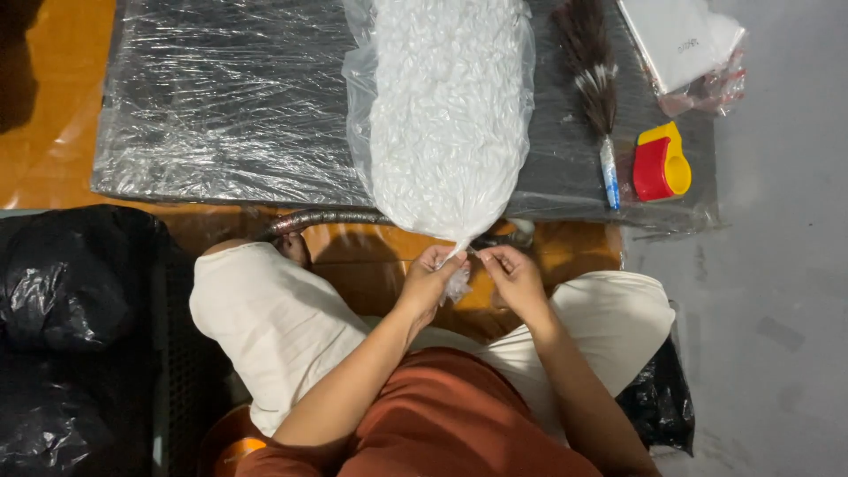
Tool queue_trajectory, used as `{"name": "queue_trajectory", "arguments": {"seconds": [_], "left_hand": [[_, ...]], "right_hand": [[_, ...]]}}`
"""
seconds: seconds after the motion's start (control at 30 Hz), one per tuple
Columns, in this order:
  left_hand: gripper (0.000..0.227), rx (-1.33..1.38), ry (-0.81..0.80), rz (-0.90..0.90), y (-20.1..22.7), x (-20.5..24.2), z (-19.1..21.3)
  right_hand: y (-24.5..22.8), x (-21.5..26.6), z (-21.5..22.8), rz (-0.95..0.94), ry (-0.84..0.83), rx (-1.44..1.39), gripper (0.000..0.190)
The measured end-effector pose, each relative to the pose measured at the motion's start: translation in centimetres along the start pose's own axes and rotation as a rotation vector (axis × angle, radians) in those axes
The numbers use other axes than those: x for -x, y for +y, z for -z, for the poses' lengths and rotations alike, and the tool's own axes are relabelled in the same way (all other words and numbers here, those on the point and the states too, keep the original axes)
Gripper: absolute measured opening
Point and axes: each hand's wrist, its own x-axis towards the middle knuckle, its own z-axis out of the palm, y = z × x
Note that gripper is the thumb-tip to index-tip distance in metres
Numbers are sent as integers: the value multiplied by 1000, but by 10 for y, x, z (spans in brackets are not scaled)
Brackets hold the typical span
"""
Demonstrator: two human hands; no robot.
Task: The person places a white item into a bubble wrap bag, ties the bag closed, and secures it with tape. The person then folds the sealed bag on the table.
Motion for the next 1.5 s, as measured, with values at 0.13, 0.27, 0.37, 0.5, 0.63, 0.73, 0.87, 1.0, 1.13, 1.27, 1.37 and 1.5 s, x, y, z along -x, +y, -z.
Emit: {"name": "queue_trajectory", "arguments": {"seconds": [0.13,0.27,0.37,0.5,0.63,0.73,0.87,1.0,1.13,1.27,1.37,1.5], "left_hand": [[23,53,21,69,4,4,-4],[23,54,85,106,-12,-2,1],[24,85,100,117,-6,4,-6],[27,139,92,158,9,18,-15],[24,207,69,205,-9,8,-11],[23,236,17,215,-10,8,-9],[20,236,-32,186,3,23,-14],[11,363,-45,167,-29,8,-3],[6,444,-38,156,-40,4,0],[8,504,-29,122,-51,1,1],[12,472,-4,83,-41,6,-5],[15,415,-1,8,-22,21,-13]], "right_hand": [[-7,-3,-17,-240,19,-188,21],[6,-14,-37,-537,-21,-524,18],[51,-32,-46,-605,-62,-586,16],[66,-36,-51,-748,-181,-715,21],[41,-42,-46,-757,-291,-670,26],[19,-48,-45,-734,-341,-636,24],[31,-58,-46,-747,-415,-596,17],[5,-64,-58,-748,-389,-555,13],[58,-79,-59,-722,-445,-452,10],[32,-80,-55,-606,-653,-266,21],[8,-84,-51,-504,-810,-123,42],[19,-84,-36,-400,-952,26,63]]}}
